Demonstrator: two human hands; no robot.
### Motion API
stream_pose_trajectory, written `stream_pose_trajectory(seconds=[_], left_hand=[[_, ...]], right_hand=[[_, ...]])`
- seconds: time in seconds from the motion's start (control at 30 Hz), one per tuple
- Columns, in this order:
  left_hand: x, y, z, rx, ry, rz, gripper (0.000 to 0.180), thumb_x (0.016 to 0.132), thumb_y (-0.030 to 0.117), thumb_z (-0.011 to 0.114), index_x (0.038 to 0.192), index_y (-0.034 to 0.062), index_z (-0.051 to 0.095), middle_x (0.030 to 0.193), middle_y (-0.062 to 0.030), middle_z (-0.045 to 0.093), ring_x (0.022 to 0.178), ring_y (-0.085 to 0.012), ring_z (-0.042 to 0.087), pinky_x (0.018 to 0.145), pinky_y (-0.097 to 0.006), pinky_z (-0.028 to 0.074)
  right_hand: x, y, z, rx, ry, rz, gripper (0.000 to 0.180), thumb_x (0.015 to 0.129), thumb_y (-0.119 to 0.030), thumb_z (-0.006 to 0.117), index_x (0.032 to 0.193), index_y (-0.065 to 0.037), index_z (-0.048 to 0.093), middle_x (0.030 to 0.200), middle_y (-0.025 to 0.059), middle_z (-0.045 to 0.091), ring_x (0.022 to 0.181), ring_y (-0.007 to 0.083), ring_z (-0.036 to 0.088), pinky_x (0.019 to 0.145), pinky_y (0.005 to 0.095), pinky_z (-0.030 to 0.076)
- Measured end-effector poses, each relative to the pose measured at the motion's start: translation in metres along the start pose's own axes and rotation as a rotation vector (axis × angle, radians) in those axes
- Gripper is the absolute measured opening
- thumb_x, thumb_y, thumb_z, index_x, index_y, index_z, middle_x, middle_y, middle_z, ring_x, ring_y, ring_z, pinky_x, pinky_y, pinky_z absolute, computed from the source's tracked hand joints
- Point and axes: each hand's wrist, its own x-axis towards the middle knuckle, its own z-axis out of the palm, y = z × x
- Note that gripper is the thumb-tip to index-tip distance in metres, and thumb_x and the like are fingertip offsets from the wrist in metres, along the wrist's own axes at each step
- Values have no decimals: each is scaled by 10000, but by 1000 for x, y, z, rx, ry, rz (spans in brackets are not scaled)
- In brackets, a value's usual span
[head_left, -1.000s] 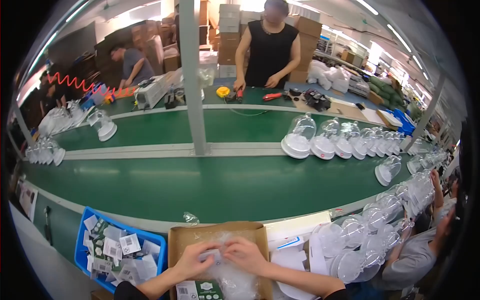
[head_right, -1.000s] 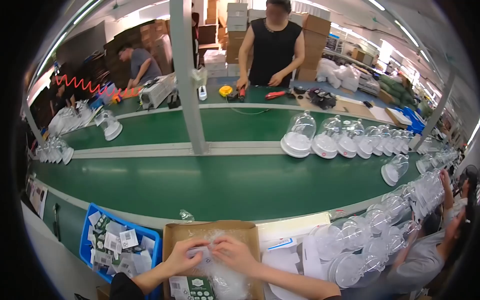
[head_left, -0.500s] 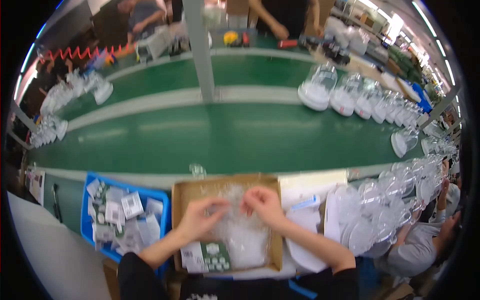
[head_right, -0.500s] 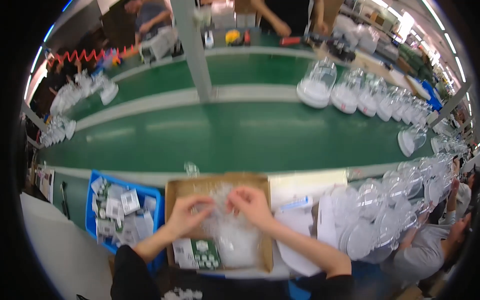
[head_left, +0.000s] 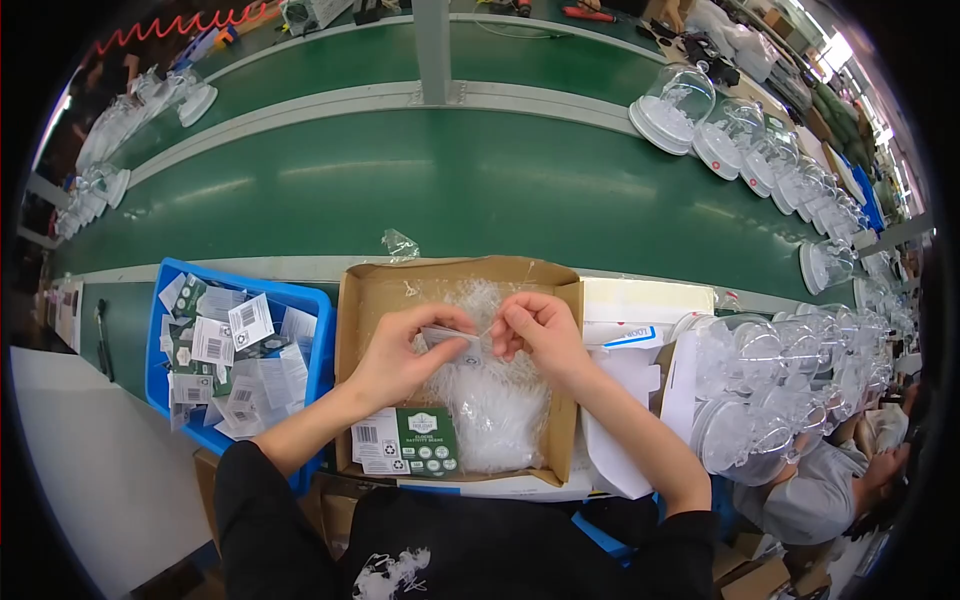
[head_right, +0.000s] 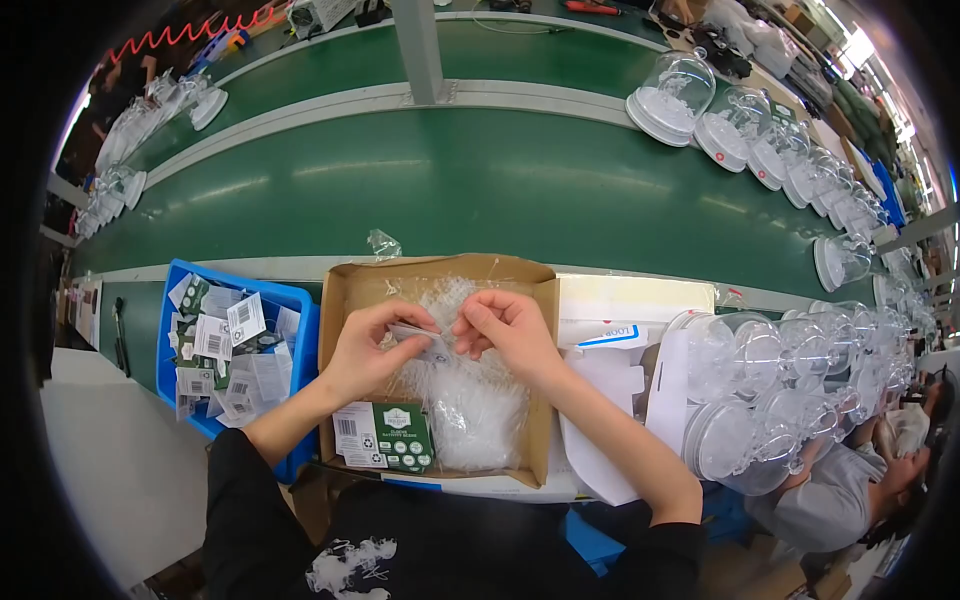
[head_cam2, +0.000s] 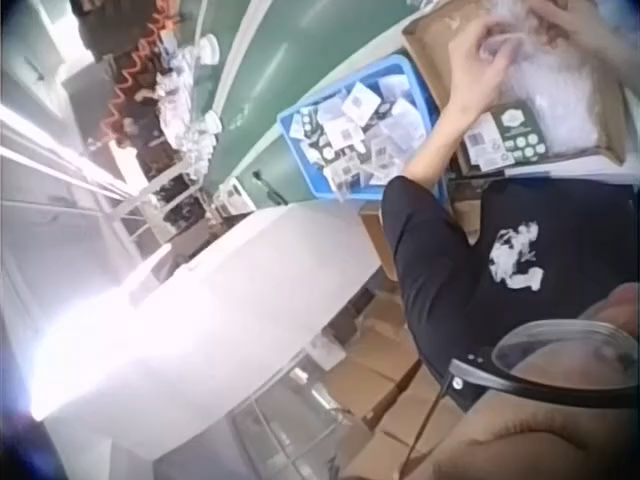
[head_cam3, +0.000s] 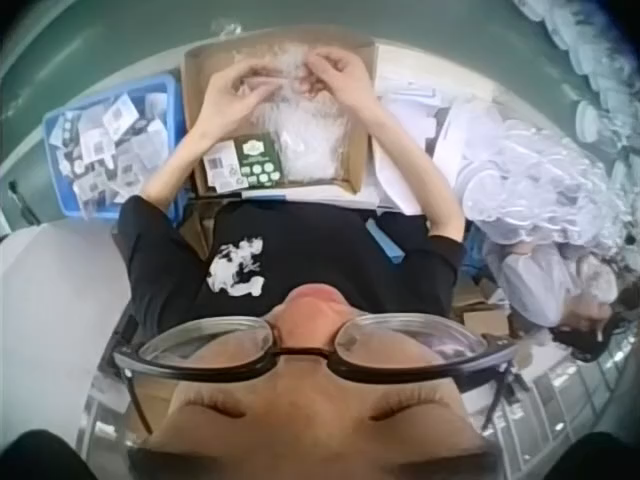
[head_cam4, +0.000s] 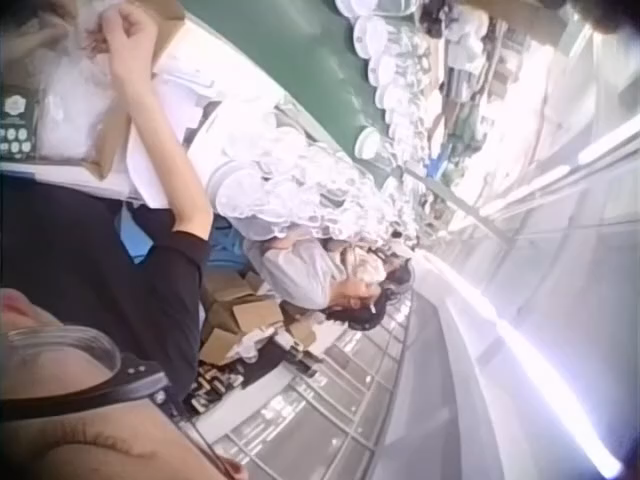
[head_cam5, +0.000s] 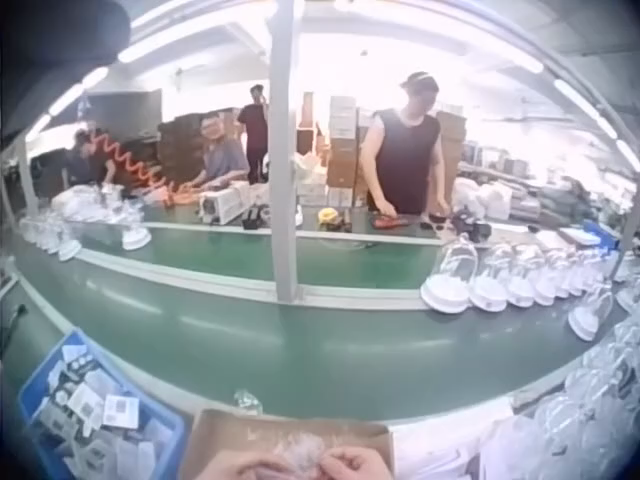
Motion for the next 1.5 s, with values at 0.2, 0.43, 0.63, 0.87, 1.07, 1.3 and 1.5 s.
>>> stream_pose_trajectory(seconds=[0.2, 0.43, 0.63, 0.87, 1.07, 1.3, 1.5], left_hand=[[0, 1, -1, 5, -5, -17, 211, 810, -3, 643, 1020, -14, 642, 946, -76, 677, 907, -143, 628, 832, -279, 489], [2, 3, -2, -34, -9, -57, 222, 809, -4, 651, 1030, -9, 637, 981, -70, 668, 935, -143, 618, 849, -276, 483], [2, 6, 0, -51, -57, -48, 214, 816, -10, 657, 1029, -18, 631, 999, -75, 661, 939, -145, 618, 858, -275, 481], [3, 3, -5, -60, -33, -54, 226, 809, -33, 666, 1030, -17, 624, 982, -75, 657, 919, -140, 617, 831, -275, 488], [5, 4, -4, -35, -28, -60, 218, 807, -12, 669, 1022, -6, 637, 955, -69, 669, 903, -135, 623, 810, -267, 483], [2, 4, -4, -45, -37, -90, 212, 816, -13, 657, 1027, -9, 630, 971, -63, 665, 910, -131, 623, 818, -260, 481], [2, 7, -3, -128, -125, -176, 234, 831, -13, 645, 1063, -7, 616, 989, -59, 657, 945, -128, 619, 817, -253, 482]], right_hand=[[0, -3, 1, 34, -97, 61, 184, 965, -193, 544, 976, -18, 601, 860, 71, 667, 714, 139, 649, 591, 252, 520], [3, 0, -2, 57, -27, 68, 171, 962, -181, 549, 990, -20, 598, 887, 77, 673, 731, 143, 657, 602, 251, 523], [0, -4, 0, 18, -63, 93, 160, 954, -166, 556, 987, -17, 605, 887, 72, 679, 742, 139, 663, 608, 251, 522], [0, -7, 6, -130, -154, 70, 150, 942, -106, 550, 960, 16, 635, 809, 69, 662, 698, 121, 625, 617, 242, 506], [-1, -6, 7, -94, -161, 114, 128, 949, -107, 537, 951, 5, 601, 802, 48, 627, 712, 109, 607, 623, 237, 490], [-5, -5, 10, -125, -183, 49, 131, 959, -150, 533, 958, -26, 575, 783, 8, 597, 718, 71, 570, 630, 221, 464], [-6, -5, 13, -169, -204, 10, 132, 964, -143, 517, 954, -20, 563, 812, 15, 582, 728, 74, 555, 640, 223, 460]])
